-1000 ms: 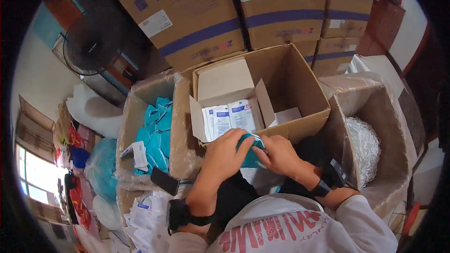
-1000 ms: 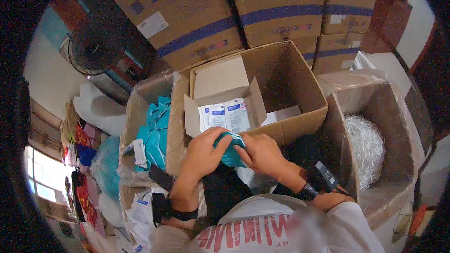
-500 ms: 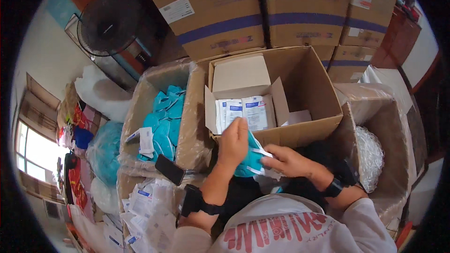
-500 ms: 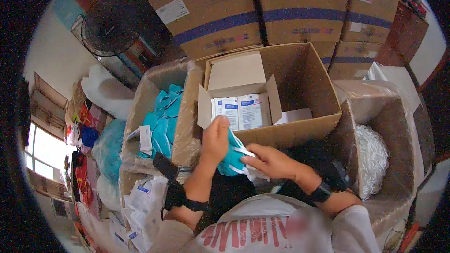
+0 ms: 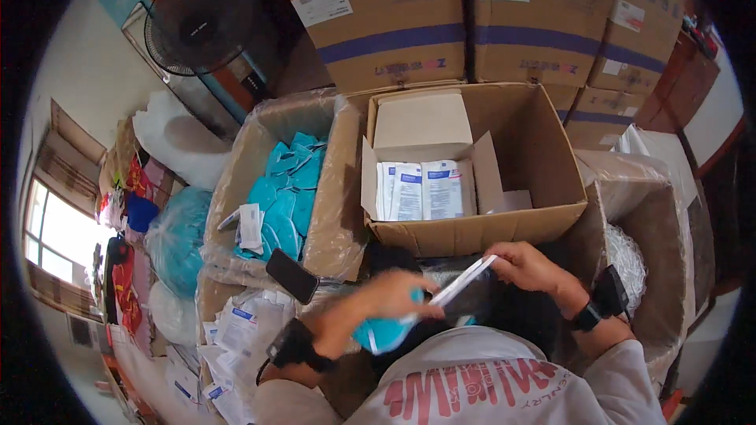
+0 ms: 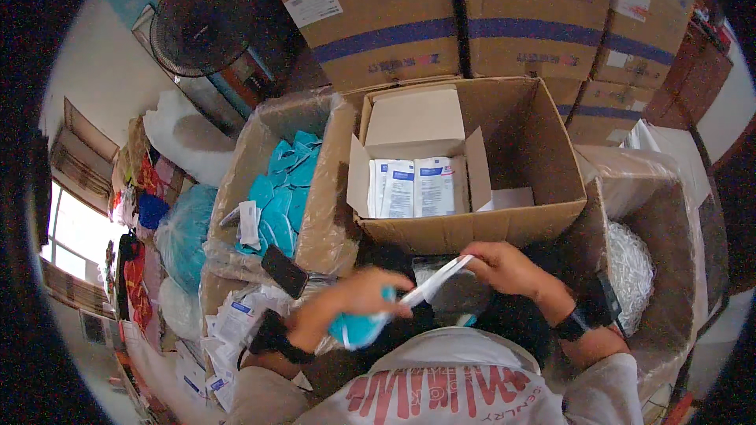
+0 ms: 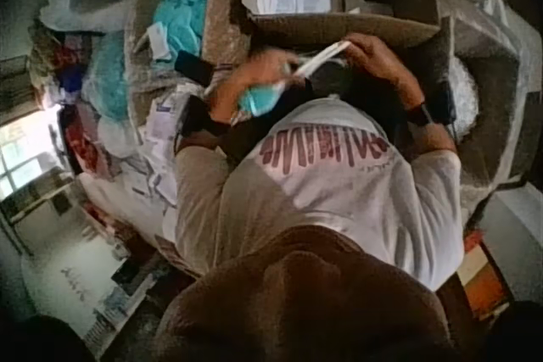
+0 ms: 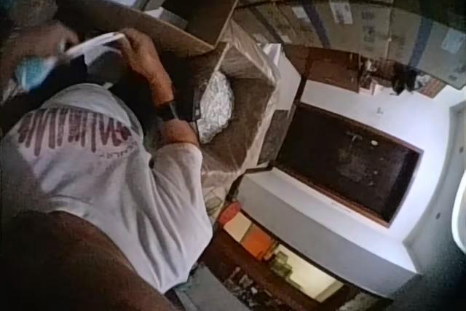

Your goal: Packing individual face masks into plastic sleeves and then into boxes.

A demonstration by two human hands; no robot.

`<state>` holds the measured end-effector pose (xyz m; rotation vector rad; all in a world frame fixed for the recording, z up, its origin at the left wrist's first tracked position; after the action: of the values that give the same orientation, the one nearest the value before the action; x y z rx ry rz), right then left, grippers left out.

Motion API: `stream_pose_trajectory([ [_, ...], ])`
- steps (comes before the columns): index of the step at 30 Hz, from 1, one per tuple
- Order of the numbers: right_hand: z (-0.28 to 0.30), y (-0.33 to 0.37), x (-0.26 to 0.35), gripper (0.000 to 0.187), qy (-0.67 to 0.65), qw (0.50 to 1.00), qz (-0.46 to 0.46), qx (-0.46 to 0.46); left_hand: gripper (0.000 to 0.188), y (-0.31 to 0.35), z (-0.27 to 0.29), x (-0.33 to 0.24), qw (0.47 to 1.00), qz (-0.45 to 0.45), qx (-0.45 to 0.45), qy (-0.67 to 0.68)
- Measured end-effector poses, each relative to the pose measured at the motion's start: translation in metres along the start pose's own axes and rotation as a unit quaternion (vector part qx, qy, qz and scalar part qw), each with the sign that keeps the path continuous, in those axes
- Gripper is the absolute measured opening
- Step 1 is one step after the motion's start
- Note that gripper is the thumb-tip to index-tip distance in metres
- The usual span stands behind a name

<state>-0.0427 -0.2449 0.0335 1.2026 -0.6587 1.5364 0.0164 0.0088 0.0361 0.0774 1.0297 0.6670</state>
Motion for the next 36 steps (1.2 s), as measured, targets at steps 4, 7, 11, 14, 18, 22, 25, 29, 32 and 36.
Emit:
stream_pose_trajectory([
  [4,-0.032,-0.011,-0.012,0.017,0.077,0.992,0.097,-0.018,0.028,0.008,-0.049,-0.023,0.992,-0.005,0.073,0.099],
  [7,-0.058,0.002,-0.021,0.021,0.027,0.998,0.044,0.036,0.027,0.015,-0.042,-0.019,0.966,-0.025,-0.100,0.239],
  [11,-0.072,0.001,-0.006,0.033,-0.072,0.993,-0.022,0.091,0.026,0.013,-0.031,-0.007,0.978,-0.012,-0.207,0.013],
  [14,-0.069,-0.003,-0.004,0.038,-0.120,0.971,-0.067,0.196,0.025,0.011,-0.032,-0.009,0.988,-0.012,-0.083,-0.131],
  [18,-0.062,0.000,0.010,0.040,-0.046,0.938,-0.077,0.334,0.030,0.012,-0.046,-0.001,0.997,-0.052,0.057,-0.027],
  [22,-0.054,0.008,0.001,0.040,-0.072,0.915,-0.100,0.385,0.033,0.011,-0.073,0.002,0.994,-0.068,0.066,0.046],
  [25,-0.045,0.027,-0.022,0.040,-0.128,0.891,-0.183,0.395,0.030,0.010,-0.090,-0.004,0.993,-0.117,0.003,0.015],
  [29,-0.041,0.045,-0.036,0.039,-0.239,0.833,-0.281,0.413,0.024,0.007,-0.095,-0.009,0.984,-0.164,-0.042,-0.048],
  [32,-0.047,0.041,-0.034,0.038,-0.212,0.855,-0.262,0.394,0.021,-0.001,-0.089,-0.016,0.979,-0.182,-0.041,-0.083],
  [36,-0.051,0.034,-0.014,0.036,-0.124,0.863,-0.224,0.434,0.023,-0.001,-0.102,-0.001,0.988,-0.134,0.076,-0.026],
])
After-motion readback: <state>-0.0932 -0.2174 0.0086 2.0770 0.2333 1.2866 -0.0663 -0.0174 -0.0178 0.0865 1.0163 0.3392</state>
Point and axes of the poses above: each hand's wrist, its own y-axis away from the middle knuckle, its own z-axis out of the back of the hand, x = y × z, the point moved 1 cm from there along -y, towards the middle knuckle, and after that the axes turned 3 degrees about -x, right-handed, at the moved point
